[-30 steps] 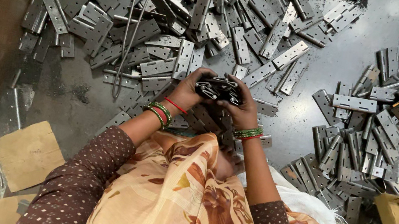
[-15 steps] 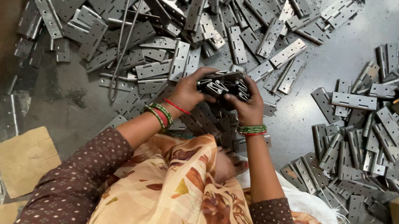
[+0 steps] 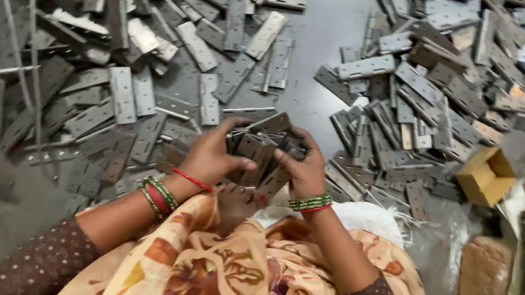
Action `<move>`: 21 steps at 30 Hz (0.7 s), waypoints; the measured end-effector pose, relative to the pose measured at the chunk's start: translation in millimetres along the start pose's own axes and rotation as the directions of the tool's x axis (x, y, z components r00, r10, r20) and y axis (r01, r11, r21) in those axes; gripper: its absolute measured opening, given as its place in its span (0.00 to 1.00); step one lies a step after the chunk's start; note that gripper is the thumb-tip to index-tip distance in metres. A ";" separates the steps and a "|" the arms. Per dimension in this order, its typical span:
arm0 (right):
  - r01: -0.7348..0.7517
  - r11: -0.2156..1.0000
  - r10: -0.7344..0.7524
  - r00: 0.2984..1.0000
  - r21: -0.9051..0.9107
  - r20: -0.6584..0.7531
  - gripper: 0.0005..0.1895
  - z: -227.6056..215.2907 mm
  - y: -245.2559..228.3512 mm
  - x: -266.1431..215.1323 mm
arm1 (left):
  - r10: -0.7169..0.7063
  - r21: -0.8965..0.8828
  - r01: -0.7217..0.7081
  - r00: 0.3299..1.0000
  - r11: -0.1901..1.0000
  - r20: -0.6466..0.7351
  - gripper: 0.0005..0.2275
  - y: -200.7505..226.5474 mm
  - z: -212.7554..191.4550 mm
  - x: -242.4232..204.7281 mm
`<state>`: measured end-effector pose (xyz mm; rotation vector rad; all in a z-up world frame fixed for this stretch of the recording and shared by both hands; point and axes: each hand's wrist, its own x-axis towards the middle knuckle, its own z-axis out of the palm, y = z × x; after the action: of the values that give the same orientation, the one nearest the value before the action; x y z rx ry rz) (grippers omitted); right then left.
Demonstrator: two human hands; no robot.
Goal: The person sits on the floor and sorts through a large pile of metal hardware parts, picking them up by hand, inspecting them, and placing them into a cardboard box. The person handles the parts one at a time or in small groups.
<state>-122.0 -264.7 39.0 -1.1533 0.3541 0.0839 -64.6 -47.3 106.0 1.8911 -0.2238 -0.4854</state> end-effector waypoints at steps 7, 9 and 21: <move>0.036 0.959 0.033 0.971 0.280 -0.239 0.27 -74.3 -14.2 14.1 | -0.108 0.236 0.071 0.983 0.969 0.147 0.35 51.5 63.2 74.6; 0.112 0.932 0.012 0.941 0.346 -0.338 0.27 -104.8 -29.9 31.5 | 0.026 0.318 -0.081 0.985 0.944 0.173 0.36 76.1 93.2 116.3; 0.598 0.735 -0.227 0.660 0.319 -0.716 0.24 -249.4 -113.2 77.5 | 0.468 0.220 -0.524 0.844 0.823 0.262 0.28 153.4 229.7 277.8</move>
<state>-78.9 -545.7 25.0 -0.6322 0.6472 -0.8306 96.8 -404.1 117.2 1.9583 -0.9445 -0.2846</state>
